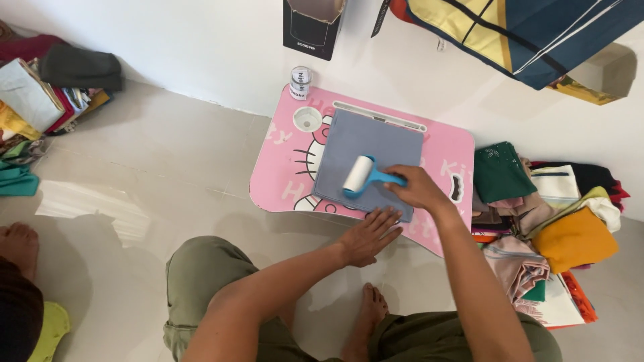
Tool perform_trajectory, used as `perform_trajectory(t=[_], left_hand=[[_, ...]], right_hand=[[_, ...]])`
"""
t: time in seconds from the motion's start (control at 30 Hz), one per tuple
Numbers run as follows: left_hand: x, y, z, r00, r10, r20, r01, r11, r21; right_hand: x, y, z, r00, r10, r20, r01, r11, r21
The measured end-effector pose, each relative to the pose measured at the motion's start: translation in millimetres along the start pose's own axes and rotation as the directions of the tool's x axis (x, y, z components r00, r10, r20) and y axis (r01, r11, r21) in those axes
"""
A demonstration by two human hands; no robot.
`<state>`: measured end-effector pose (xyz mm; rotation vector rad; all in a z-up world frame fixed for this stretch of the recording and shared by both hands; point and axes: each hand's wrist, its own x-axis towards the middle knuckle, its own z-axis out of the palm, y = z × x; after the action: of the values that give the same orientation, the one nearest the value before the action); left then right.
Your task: The person smooths a gray cloth on a pink Hello Kitty board using a lint roller, then folds it multiple times into a compact square. They continue to smooth the folded cloth with the roller and finally place a small white sticker on the folded bundle.
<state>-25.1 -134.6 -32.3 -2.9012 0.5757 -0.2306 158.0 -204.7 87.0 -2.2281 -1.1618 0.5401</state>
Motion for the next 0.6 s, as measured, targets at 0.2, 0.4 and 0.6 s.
perform_trajectory(t=[0.2,0.4,0.6], left_hand=[[7.6,7.6,23.9,0.998,-0.023,0.064,0.022,1.000,0.018],[7.7,14.3,39.0,0.998,0.017,-0.063,-0.016,1.000,0.017],[-5.4,21.9,43.4,0.949,0.111,-0.294,-0.119,0.993,-0.011]], right_hand=[[41.5,-41.6,37.1,0.996,-0.088,0.003,0.088,0.996,0.000],[27.2,-25.6,12.2,0.984,-0.177,-0.028,0.178,0.983,0.032],[-28.3,31.2,-58.3,0.998,0.063,-0.007,-0.063,0.997,0.038]])
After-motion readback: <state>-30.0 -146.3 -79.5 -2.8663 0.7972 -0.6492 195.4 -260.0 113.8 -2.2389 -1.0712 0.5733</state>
